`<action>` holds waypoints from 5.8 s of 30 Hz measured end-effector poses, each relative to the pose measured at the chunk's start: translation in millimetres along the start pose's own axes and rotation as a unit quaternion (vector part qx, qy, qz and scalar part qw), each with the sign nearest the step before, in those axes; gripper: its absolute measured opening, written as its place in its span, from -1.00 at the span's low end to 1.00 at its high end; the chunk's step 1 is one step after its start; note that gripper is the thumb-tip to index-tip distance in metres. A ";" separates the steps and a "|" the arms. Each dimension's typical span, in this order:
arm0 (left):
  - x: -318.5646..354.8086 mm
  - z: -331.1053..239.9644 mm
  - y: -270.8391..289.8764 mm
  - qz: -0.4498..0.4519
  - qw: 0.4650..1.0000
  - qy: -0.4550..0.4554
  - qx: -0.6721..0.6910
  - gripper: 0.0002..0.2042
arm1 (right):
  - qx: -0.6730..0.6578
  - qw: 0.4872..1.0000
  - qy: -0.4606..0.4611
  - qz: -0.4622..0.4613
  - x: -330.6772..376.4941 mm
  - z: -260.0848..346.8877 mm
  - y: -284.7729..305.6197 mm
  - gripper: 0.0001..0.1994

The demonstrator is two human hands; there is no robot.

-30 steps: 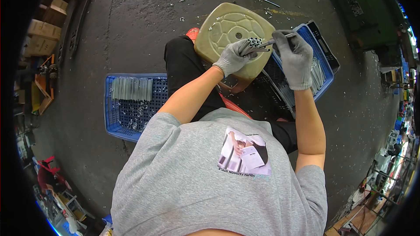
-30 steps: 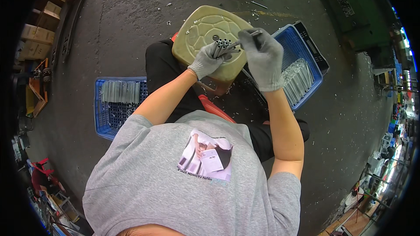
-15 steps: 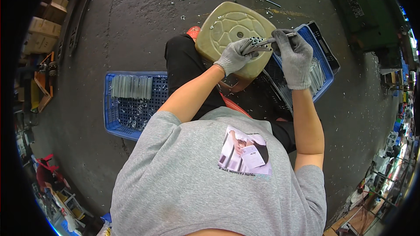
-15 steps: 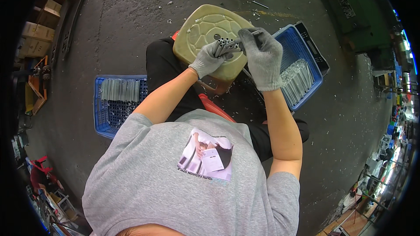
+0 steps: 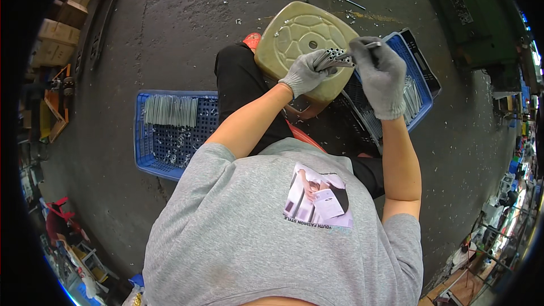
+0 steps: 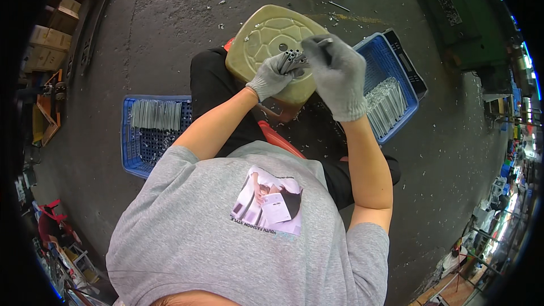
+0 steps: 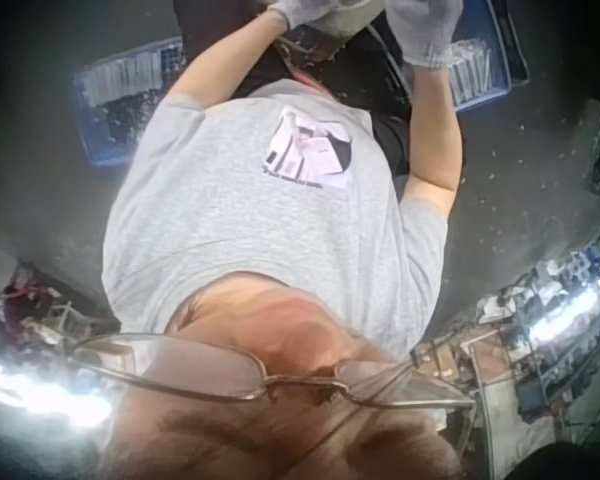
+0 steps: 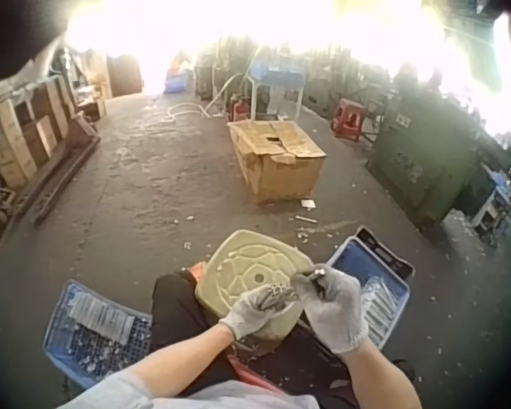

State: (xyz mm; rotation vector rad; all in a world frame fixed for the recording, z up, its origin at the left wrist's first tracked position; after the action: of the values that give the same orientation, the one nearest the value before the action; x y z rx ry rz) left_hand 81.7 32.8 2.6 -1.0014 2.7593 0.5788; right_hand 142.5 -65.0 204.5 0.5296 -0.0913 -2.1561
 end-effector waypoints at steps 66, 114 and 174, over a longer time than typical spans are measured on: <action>1.2 -14.3 7.7 -0.009 1.000 0.004 -0.026 -0.75 | -0.003 0.999 -0.050 0.003 -11.8 -18.4 -7.6 -0.90; 0.3 -25.5 9.0 -0.022 0.996 -0.013 -0.088 -0.74 | -0.153 0.976 -0.125 -0.093 7.4 -31.6 7.6 -0.92; 4.2 -10.4 18.3 0.005 0.996 0.038 -0.086 -0.61 | -0.225 0.967 -0.034 -0.113 15.8 -140.8 2.8 -0.82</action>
State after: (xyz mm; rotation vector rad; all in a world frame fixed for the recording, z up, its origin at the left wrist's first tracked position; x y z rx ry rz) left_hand 66.6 39.0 16.6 -1.0651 2.8211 0.8081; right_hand 193.4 -61.5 72.2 0.2084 0.4325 -2.3182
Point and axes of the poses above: each hand's wrist, its own x-axis away from the middle knuckle, its own y-axis out of the back of the hand, z = x × y, the point moved 8 cm from there along -x, towards the middle knuckle, and after that the axes turned 13 degrees about -x, right-handed, at the moved point
